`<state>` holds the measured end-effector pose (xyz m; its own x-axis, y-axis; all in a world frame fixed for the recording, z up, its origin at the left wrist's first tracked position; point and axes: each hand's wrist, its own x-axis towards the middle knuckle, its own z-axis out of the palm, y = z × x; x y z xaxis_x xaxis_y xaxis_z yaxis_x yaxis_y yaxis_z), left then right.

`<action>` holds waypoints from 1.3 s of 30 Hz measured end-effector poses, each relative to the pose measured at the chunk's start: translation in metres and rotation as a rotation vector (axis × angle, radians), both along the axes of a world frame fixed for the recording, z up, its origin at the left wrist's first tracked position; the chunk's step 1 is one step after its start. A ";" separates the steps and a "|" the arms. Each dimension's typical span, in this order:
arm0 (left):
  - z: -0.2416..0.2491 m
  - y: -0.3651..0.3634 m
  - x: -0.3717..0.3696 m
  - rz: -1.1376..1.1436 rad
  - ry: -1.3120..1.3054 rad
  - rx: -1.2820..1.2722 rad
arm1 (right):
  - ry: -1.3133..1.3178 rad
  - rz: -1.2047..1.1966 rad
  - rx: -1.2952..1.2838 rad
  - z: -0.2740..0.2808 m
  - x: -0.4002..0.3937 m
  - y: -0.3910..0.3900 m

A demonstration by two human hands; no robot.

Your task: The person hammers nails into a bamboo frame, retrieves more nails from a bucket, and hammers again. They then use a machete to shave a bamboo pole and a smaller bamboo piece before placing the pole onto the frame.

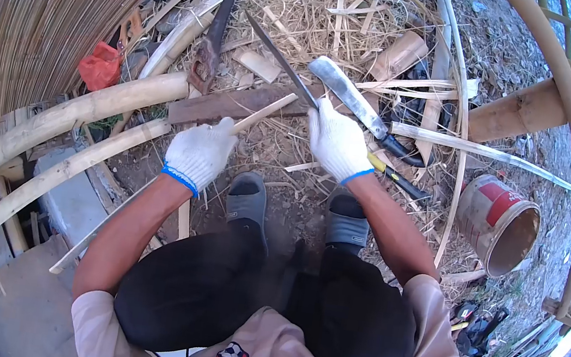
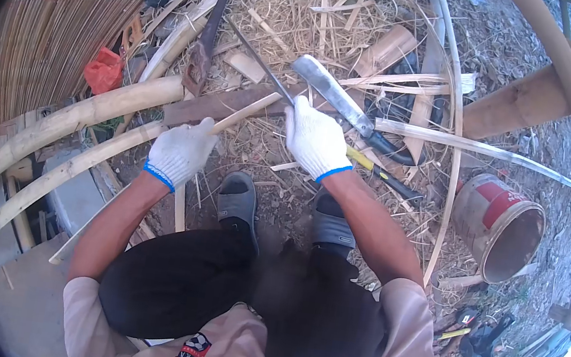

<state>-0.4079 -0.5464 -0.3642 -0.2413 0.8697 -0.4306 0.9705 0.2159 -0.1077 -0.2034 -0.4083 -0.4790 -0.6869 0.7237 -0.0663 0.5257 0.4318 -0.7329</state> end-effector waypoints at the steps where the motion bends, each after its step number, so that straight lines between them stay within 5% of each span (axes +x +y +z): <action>1: 0.000 -0.001 0.000 0.011 -0.009 -0.006 | -0.023 0.014 0.009 -0.004 -0.002 0.000; 11: -0.001 0.002 -0.005 0.006 -0.033 -0.037 | -0.009 -0.004 0.016 0.001 -0.006 0.001; 14: 0.002 0.005 -0.009 -0.015 -0.014 -0.023 | -0.104 0.078 0.051 -0.034 0.000 0.001; 19: 0.000 0.004 -0.007 0.013 -0.040 -0.047 | 0.041 -0.032 -0.010 0.000 -0.008 0.004; 23: 0.002 0.007 -0.012 -0.016 -0.040 -0.017 | -0.087 0.064 0.075 -0.036 -0.008 0.005; 29: 0.001 0.006 -0.007 0.030 -0.045 -0.090 | 0.003 -0.024 0.009 0.010 -0.009 0.006; 32: 0.004 0.009 -0.008 0.045 -0.048 -0.111 | -0.078 0.069 0.095 -0.039 -0.003 -0.001; 39: 0.003 0.008 -0.007 0.044 -0.047 -0.098 | -0.026 -0.001 0.076 -0.008 -0.004 0.004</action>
<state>-0.4145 -0.5382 -0.3611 -0.2562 0.8116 -0.5250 0.9646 0.2494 -0.0853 -0.2073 -0.4043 -0.4867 -0.6852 0.7278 -0.0287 0.5442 0.4853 -0.6843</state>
